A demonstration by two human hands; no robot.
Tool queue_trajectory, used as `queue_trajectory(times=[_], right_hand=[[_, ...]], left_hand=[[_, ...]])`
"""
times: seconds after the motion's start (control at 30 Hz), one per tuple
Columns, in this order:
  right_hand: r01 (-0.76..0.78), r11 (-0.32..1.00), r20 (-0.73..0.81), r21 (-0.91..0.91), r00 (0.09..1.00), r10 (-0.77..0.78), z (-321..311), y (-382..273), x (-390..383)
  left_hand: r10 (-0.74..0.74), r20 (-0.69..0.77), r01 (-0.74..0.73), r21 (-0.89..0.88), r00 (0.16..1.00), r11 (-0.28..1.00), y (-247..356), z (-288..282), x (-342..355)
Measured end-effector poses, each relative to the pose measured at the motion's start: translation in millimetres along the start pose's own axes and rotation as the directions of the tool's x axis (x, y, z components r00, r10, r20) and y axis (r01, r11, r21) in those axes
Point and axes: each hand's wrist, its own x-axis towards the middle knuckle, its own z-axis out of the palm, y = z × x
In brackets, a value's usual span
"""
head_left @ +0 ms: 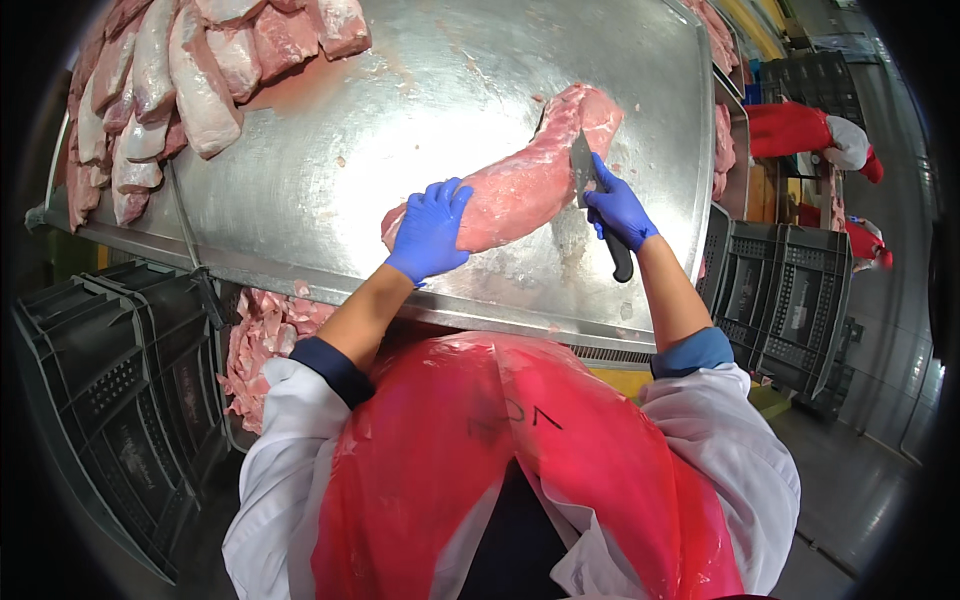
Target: The person cuts large pieces of raw meat on a stainless steel table using a knife. They trim fat and separate portions, placing trimmed pieces into a nearby bin while stacking cut meat on the table.
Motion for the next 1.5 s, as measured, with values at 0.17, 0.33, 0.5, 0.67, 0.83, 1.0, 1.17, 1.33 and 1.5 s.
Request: queue_trajectory(times=[0.17, 0.33, 0.5, 0.67, 0.83, 1.0, 1.17, 1.33, 1.5], right_hand=[[0.093, 0.975, -0.042, -0.200, 0.994, -0.103, -9.0, 9.1, 5.5], [-0.234, 0.946, 0.326, 0.226, 0.933, 0.153, -43.8, 21.4, -151.4], [-0.053, 0.921, 0.010, 0.387, 0.999, 0.053, -107.8, 47.8, -141.1], [0.146, 0.850, -0.213, 0.507, 0.976, -0.041, -88.3, 85.1, -65.9], [0.162, 0.801, -0.237, 0.577, 0.971, -0.026, -41.5, 85.9, -10.0], [0.153, 0.817, -0.190, 0.555, 0.980, -0.055, -47.3, 71.9, 27.0], [0.162, 0.823, -0.145, 0.544, 0.985, -0.098, -34.9, 52.6, 56.4], [0.148, 0.989, 0.255, 0.001, 0.956, -0.144, -51.8, 6.3, 61.0], [0.102, 0.994, 0.412, -0.047, 0.908, -0.074, -61.3, 14.5, -1.9]], left_hand=[[0.074, -0.051, -0.072, 0.040, 0.996, 0.997, 2.1, 0.6, 1.8], [-0.099, 0.298, 0.131, -0.090, 0.949, 0.987, 19.7, -37.1, 26.9], [-0.240, -0.004, 0.221, -0.375, 0.971, 0.900, 86.4, -8.0, 184.2], [-0.402, 0.178, 0.435, -0.226, 0.898, 0.872, 54.6, 35.7, 268.3], [-0.268, 0.304, 0.333, -0.190, 0.914, 0.923, 67.7, 20.7, 271.2], [-0.341, 0.305, 0.362, -0.011, 0.889, 0.932, 56.0, 13.8, 275.4], [-0.330, 0.213, 0.383, -0.297, 0.919, 0.875, 43.0, 12.0, 268.9], [-0.221, 0.096, 0.241, -0.438, 0.971, 0.866, 39.8, 17.4, 265.2], [-0.177, 0.170, 0.241, -0.530, 0.969, 0.813, 49.2, -7.8, 261.9]])
